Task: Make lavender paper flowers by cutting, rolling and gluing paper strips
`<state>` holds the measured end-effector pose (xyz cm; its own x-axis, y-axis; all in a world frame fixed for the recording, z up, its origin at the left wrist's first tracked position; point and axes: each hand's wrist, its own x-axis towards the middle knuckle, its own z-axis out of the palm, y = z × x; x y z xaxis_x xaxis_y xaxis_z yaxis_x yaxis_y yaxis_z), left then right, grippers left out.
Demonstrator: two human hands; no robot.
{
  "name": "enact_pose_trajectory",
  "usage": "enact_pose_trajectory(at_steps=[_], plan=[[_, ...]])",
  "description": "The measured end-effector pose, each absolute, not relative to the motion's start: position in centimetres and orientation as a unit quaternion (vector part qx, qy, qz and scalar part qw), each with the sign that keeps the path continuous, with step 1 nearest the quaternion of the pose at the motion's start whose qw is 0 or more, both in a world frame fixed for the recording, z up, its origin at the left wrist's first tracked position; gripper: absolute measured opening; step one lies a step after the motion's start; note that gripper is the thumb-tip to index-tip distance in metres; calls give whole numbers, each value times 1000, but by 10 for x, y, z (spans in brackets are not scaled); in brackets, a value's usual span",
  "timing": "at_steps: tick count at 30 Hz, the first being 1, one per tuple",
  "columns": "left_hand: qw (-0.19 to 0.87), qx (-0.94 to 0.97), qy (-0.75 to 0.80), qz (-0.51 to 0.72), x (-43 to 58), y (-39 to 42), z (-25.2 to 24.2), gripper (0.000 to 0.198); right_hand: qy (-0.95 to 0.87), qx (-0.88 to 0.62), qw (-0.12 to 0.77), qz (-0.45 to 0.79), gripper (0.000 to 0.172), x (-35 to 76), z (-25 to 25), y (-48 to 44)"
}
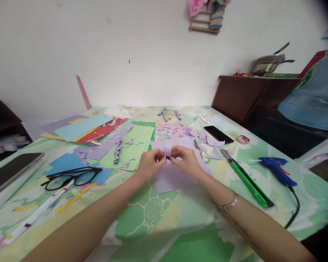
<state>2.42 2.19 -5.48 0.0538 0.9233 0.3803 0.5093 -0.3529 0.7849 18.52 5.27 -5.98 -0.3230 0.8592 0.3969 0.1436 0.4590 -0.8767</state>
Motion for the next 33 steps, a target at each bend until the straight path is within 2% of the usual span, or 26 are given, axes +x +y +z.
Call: enact_pose_trajectory(at_steps=[14, 23, 28, 33], plan=[[215, 765, 494, 352, 21, 28, -54, 13, -759, -373, 417, 334, 19, 192, -61, 61], [219, 758, 511, 340, 15, 34, -60, 11, -779, -433, 374, 257, 26, 194, -55, 63], [242, 747, 515, 344, 15, 33, -60, 12, -747, -571, 318, 123, 25, 222, -48, 86], [265, 744, 508, 345, 17, 31, -58, 19, -704, -681, 198, 46, 17, 251, -55, 109]])
